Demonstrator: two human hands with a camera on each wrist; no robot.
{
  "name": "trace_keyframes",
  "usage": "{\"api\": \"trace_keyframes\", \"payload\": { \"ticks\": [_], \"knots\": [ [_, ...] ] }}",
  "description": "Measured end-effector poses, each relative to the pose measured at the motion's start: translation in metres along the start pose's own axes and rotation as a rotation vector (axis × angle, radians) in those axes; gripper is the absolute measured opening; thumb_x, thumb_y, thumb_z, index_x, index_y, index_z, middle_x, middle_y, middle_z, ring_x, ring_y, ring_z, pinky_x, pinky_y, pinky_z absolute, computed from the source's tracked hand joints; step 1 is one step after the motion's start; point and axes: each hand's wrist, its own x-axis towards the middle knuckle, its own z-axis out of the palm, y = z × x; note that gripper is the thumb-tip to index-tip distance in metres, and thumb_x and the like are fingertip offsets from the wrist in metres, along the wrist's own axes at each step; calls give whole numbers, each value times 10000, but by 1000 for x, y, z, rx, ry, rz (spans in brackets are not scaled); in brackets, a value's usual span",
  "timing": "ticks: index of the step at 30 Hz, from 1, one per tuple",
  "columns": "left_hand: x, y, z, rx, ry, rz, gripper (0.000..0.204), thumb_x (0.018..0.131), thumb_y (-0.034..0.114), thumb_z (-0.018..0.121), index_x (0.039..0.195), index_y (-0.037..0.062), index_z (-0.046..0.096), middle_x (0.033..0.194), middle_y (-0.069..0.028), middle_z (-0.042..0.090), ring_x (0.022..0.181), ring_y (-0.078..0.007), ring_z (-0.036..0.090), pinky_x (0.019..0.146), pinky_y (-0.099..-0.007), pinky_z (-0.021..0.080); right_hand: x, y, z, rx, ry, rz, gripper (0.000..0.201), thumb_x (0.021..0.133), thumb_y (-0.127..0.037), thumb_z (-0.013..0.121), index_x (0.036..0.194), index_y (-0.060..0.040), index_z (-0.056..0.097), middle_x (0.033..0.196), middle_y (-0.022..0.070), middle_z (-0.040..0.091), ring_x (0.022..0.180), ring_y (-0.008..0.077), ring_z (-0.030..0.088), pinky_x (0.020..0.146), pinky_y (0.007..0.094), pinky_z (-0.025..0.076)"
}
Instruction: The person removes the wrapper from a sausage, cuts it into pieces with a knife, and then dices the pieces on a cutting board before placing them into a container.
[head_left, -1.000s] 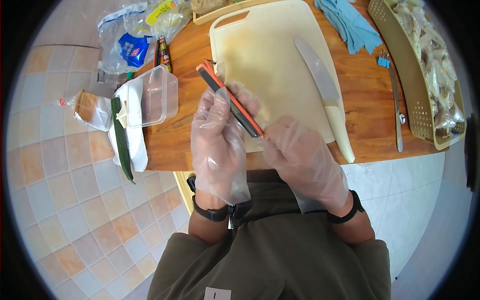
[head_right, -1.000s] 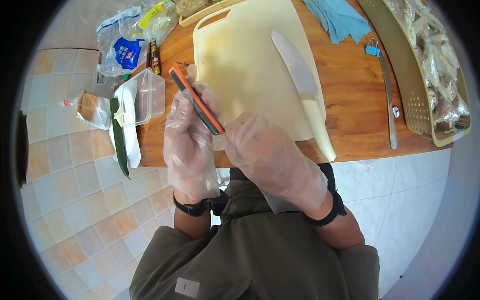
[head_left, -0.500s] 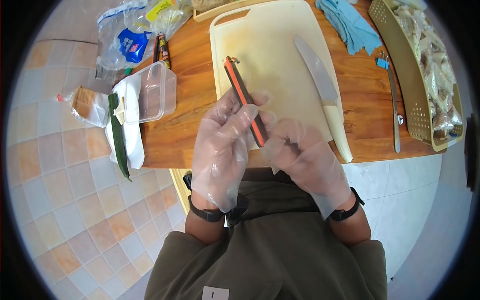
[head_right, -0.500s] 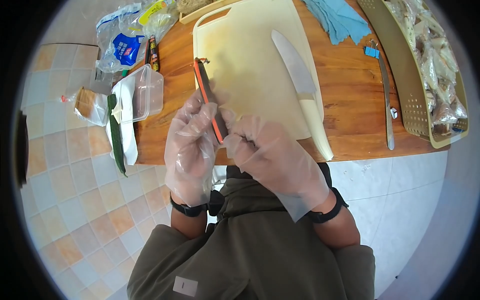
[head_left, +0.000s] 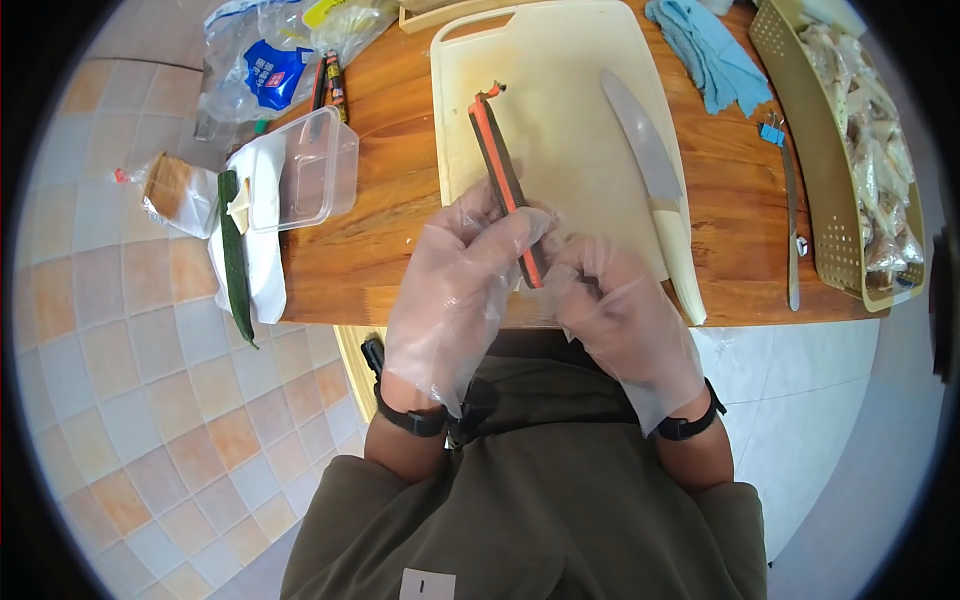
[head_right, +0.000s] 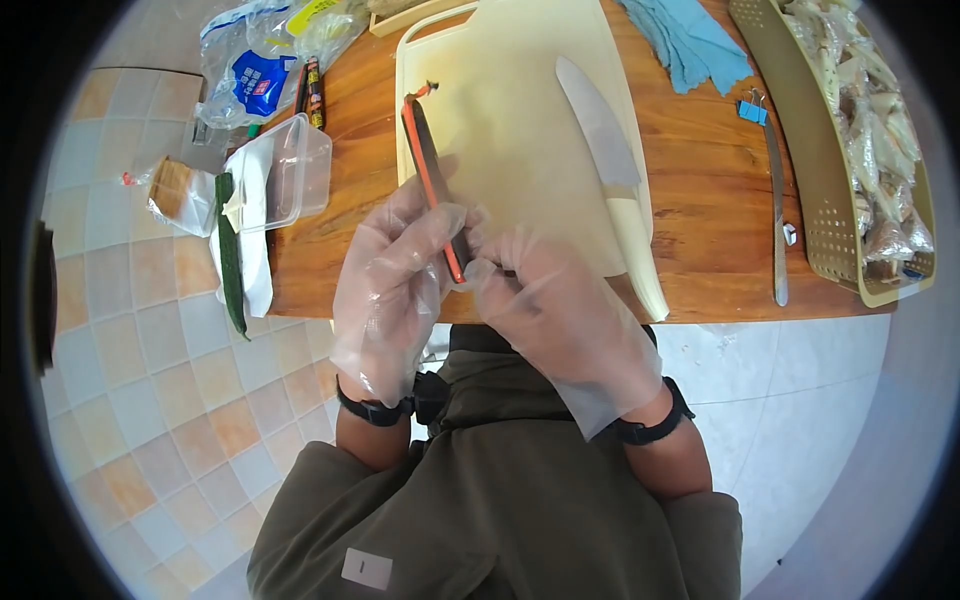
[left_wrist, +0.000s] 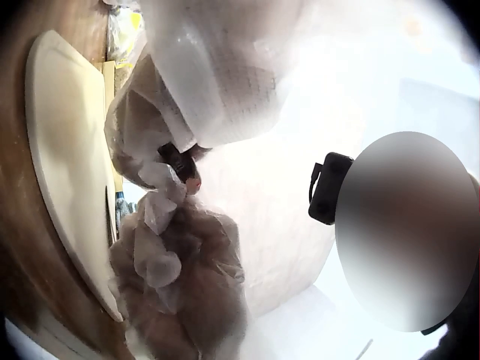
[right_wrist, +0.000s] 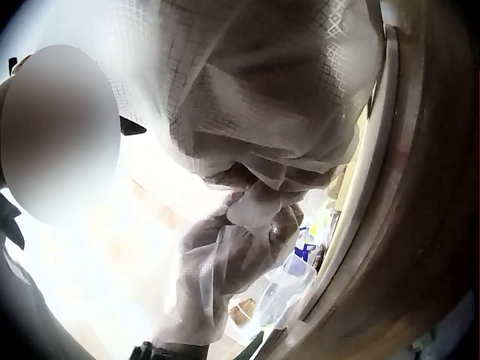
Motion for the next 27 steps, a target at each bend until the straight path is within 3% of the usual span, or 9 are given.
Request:
{"api": "trace_keyframes", "payload": {
  "ticks": [2, 4, 7, 13, 16, 18, 22, 25, 27],
  "knots": [
    [0, 0, -5, -32, -37, -13, 579, 954, 92, 704, 1474, -62, 504, 1092, -142, 693, 944, -197, 656, 865, -321, 515, -2, 0, 3, -35, 13, -68, 68, 1029, -79, 592, 968, -52, 607, 863, -29, 581, 734, 57, 544, 627, 244, 475],
    [-1, 1, -8, -63, -72, -26, 551, 969, 59, 678, 1474, -60, 495, 1106, -143, 693, 963, -209, 659, 885, -344, 515, -7, -7, 7, 398, 30, 153, 126, 1060, -98, 555, 965, -26, 594, 815, 1, 592, 646, 50, 497, 599, 251, 454],
    [-2, 4, -9, -91, -87, -20, 554, 965, 48, 671, 1475, -65, 489, 1119, -150, 682, 950, -217, 664, 854, -342, 517, -6, -13, 7, 462, 52, 245, 151, 1067, -123, 557, 967, -21, 606, 804, 0, 588, 644, 47, 494, 599, 249, 451],
    [0, -2, -5, 37, -55, 56, 603, 945, 110, 732, 1472, -88, 517, 1028, -89, 662, 898, -188, 655, 720, -292, 511, 1, -11, 4, 47, -41, 15, 184, 1083, -160, 548, 997, -19, 629, 812, 8, 604, 672, 49, 526, 611, 240, 459],
    [3, -3, -5, 60, -10, 27, 625, 937, 106, 757, 1476, -90, 508, 1027, -88, 663, 889, -186, 656, 704, -294, 508, -4, -12, 3, 213, -26, 186, 165, 1076, -162, 566, 1010, -21, 621, 837, 20, 631, 701, 65, 551, 619, 243, 470],
    [2, -2, -11, -18, -58, -15, 626, 935, 64, 787, 1460, -103, 491, 1073, -103, 713, 963, -171, 681, 847, -307, 531, -6, -14, 4, 322, 0, 205, 161, 1073, -170, 573, 1020, -24, 616, 853, 28, 645, 713, 69, 563, 620, 245, 477],
    [1, -1, -15, 3, -47, -19, 623, 940, 43, 772, 1467, -113, 480, 1093, -114, 718, 981, -178, 686, 889, -318, 538, -3, -30, 7, 546, 169, 416, 167, 1057, -196, 577, 982, -51, 617, 900, 66, 716, 611, 72, 548, 514, 235, 419],
    [0, 2, -13, -22, -111, -19, 618, 934, 52, 782, 1454, -110, 491, 1103, -118, 718, 993, -178, 682, 909, -326, 533, -6, -21, 0, 669, 101, 400, 195, 1081, -204, 571, 1040, -17, 604, 881, 64, 673, 702, 80, 593, 602, 244, 483],
    [-2, 3, -5, -20, -46, -22, 608, 925, 54, 750, 1459, -99, 503, 999, -114, 660, 894, -195, 673, 714, -301, 528, -7, -21, 1, 614, 90, 370, 192, 1081, -202, 572, 1042, -17, 605, 874, 64, 671, 684, 79, 588, 596, 241, 476]
  ]
}}
